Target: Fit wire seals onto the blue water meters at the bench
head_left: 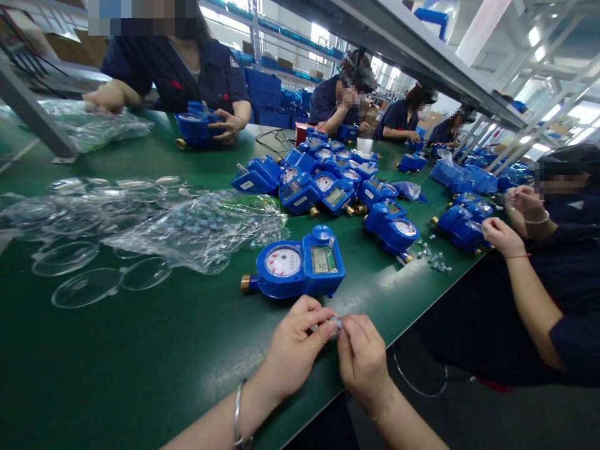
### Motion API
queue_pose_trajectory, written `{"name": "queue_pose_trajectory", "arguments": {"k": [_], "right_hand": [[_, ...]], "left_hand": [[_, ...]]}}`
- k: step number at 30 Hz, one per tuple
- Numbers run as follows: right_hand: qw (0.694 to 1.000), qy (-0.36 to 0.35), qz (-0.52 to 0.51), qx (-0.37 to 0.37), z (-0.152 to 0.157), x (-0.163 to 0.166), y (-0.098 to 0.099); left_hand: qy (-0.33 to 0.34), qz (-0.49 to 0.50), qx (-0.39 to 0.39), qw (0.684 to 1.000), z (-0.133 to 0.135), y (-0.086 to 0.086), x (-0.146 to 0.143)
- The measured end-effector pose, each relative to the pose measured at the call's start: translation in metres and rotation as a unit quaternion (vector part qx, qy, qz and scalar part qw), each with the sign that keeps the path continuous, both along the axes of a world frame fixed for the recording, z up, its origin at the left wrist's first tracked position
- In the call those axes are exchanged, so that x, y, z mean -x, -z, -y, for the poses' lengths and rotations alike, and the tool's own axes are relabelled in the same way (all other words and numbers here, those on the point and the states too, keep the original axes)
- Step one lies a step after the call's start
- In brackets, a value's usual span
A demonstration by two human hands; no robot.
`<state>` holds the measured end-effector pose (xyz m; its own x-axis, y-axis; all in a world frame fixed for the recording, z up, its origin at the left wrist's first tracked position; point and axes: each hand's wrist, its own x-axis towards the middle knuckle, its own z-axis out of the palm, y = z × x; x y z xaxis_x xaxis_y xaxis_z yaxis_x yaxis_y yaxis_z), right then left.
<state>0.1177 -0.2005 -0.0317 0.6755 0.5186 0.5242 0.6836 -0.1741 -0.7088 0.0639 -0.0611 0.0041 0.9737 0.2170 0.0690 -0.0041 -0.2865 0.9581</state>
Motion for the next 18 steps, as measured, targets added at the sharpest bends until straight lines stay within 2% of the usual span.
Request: {"name": "queue_pose_trajectory", "arguments": {"k": [2,3,4,5,6,7,8,10,11,13,16,18], "right_hand": [[0.987,-0.02,-0.156,-0.031,-0.0049,0.001,-0.0006],[0.961,-0.047,-0.266,-0.056,-0.0074,0.0015,-0.0011],[0.922,-0.08,-0.372,-0.079,-0.0096,0.0021,-0.0016],[0.881,-0.107,-0.45,-0.099,-0.0112,0.003,-0.0021],[0.859,-0.12,-0.486,-0.108,-0.0119,0.0042,-0.0026],[0.865,-0.114,-0.478,-0.102,-0.0117,0.0055,-0.0031],[0.895,-0.091,-0.428,-0.085,-0.0107,0.0069,-0.0035],[0.966,-0.016,-0.252,-0.049,-0.0073,0.0088,-0.004],[0.984,0.009,-0.173,-0.032,-0.0057,0.009,-0.0041],[0.99,0.018,-0.138,-0.017,-0.004,0.0077,-0.0042],[0.963,-0.035,-0.268,0.0,-0.0054,0.0046,-0.005],[0.95,-0.061,-0.306,0.008,-0.0069,0.0046,-0.0055]], "left_hand": [[0.003,0.002,-0.008,1.0,0.0016,-0.0003,0.0016],[0.006,0.004,-0.009,1.0,0.0021,-0.0004,0.0024],[0.007,0.007,-0.01,1.0,0.0024,-0.0003,0.0031],[0.007,0.01,-0.011,1.0,0.0024,0.0,0.0037],[0.003,0.012,-0.013,1.0,0.0023,0.0005,0.004],[-0.003,0.012,-0.015,1.0,0.0019,0.0009,0.0041],[-0.009,0.01,-0.019,1.0,0.0016,0.0013,0.004],[-0.015,0.007,-0.021,1.0,0.0013,0.0014,0.0036],[-0.017,0.007,-0.021,1.0,0.0015,0.0013,0.0034],[-0.014,0.011,-0.019,1.0,0.0024,0.0007,0.0029],[-0.006,0.021,-0.015,1.0,0.0034,0.0005,0.0024],[-0.01,0.026,-0.013,1.0,0.0034,0.0008,0.0024]]}}
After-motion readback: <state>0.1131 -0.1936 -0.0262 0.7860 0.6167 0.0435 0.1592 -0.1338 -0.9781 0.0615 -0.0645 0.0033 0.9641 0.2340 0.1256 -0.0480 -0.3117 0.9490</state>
